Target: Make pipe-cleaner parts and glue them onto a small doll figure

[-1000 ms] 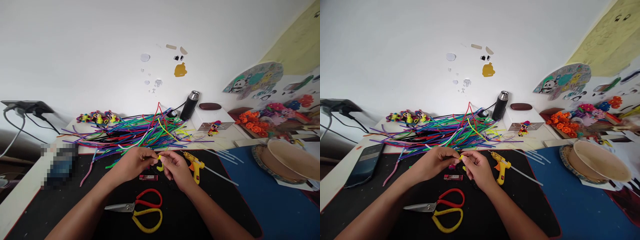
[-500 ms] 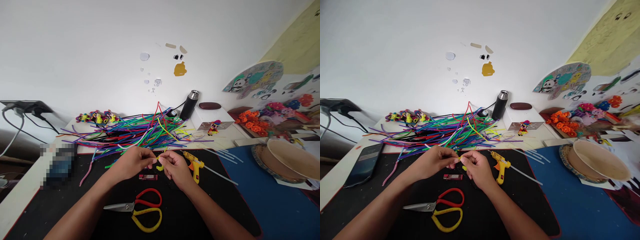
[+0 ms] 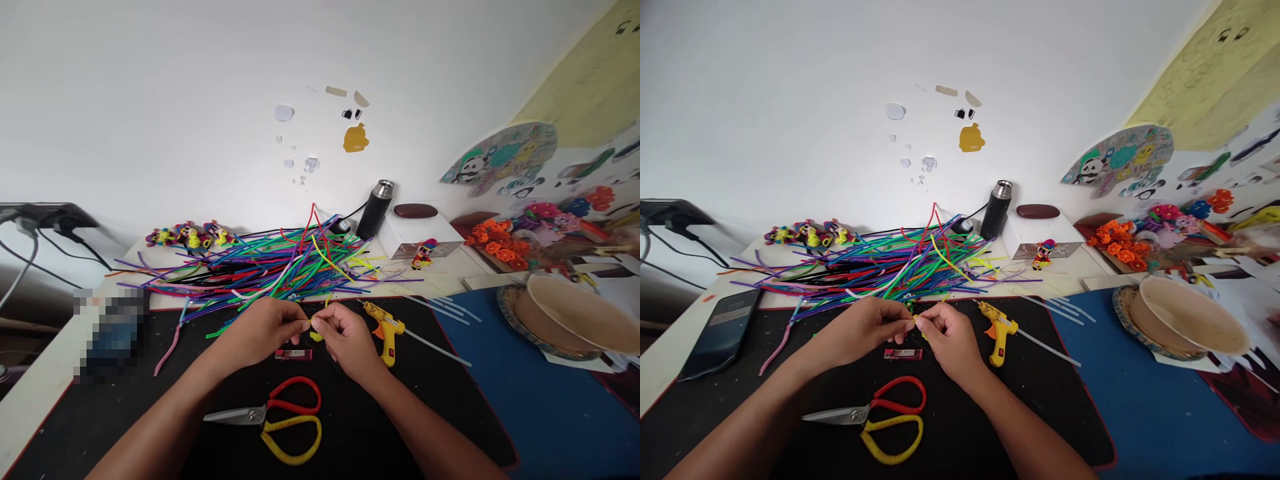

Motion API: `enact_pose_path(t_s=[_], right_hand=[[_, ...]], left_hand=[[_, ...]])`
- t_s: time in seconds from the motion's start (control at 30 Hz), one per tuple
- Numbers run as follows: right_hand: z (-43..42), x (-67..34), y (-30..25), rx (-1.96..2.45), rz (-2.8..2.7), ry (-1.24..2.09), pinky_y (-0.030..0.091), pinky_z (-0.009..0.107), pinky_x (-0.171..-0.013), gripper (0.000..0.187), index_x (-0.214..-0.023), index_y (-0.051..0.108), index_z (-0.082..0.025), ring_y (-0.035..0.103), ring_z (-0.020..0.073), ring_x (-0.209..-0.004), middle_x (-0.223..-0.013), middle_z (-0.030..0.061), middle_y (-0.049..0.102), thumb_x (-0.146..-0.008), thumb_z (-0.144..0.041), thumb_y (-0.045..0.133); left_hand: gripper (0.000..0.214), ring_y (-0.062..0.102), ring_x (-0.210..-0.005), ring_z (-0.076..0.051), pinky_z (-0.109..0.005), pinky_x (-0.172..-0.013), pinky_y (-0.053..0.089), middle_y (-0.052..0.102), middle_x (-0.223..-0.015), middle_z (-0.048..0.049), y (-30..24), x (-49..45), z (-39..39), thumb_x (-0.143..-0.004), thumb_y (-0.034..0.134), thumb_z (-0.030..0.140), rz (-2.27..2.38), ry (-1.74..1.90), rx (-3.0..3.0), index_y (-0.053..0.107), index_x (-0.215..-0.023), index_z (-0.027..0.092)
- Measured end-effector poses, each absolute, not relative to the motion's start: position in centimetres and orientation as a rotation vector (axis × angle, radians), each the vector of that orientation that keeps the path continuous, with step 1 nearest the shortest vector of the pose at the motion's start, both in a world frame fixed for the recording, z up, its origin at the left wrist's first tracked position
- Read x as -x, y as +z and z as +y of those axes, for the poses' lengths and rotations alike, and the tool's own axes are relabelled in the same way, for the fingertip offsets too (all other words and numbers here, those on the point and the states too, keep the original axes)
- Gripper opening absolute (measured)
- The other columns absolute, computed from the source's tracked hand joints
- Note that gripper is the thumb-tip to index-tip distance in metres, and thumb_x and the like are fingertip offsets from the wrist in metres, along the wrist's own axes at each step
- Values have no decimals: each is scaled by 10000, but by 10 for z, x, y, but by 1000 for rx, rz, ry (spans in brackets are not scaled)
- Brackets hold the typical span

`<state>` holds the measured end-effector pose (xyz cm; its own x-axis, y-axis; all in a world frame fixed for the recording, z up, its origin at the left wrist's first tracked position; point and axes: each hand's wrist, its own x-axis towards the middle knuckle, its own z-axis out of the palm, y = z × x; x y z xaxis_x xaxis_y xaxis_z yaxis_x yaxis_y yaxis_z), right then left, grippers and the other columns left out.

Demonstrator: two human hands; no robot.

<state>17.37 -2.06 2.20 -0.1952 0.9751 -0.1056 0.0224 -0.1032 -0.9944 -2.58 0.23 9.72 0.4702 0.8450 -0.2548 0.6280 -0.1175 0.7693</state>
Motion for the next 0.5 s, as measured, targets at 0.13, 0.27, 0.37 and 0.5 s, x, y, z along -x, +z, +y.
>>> enact_pose_path(t_s=[0.13,0.27,0.37,0.5], right_hand=[[-22,-176,29,1131,-1292,1528,266,209,-382,363,-934,653,-189,391,74,-364,-536,-92,482,-906,-549,692],[-34,-191,44,1178,-1251,1511,279,204,-389,399,-995,677,-178,384,75,-379,-524,-94,476,-904,-566,681],[-46,-218,51,1308,-1161,1458,272,203,-392,471,-1011,691,-159,352,76,-376,-469,-98,448,-886,-613,685],[-62,-266,46,1514,-882,1410,191,185,-383,577,-1032,694,-144,344,63,-378,-496,-97,439,-811,-675,734]], left_hand=[[316,627,-641,-178,-266,-596,413,723,-702,7,92,27,6,-943,585,448,1202,312,-1802,722,-771,221],[325,669,-725,-200,-275,-655,480,736,-761,-8,85,30,10,-944,602,502,1136,377,-1684,738,-860,219],[351,667,-760,-204,-288,-705,510,728,-788,-15,81,32,11,-940,615,541,1076,415,-1607,729,-910,209],[357,633,-789,-194,-284,-731,488,711,-839,-23,80,17,8,-927,622,529,995,418,-1599,716,-895,187]])
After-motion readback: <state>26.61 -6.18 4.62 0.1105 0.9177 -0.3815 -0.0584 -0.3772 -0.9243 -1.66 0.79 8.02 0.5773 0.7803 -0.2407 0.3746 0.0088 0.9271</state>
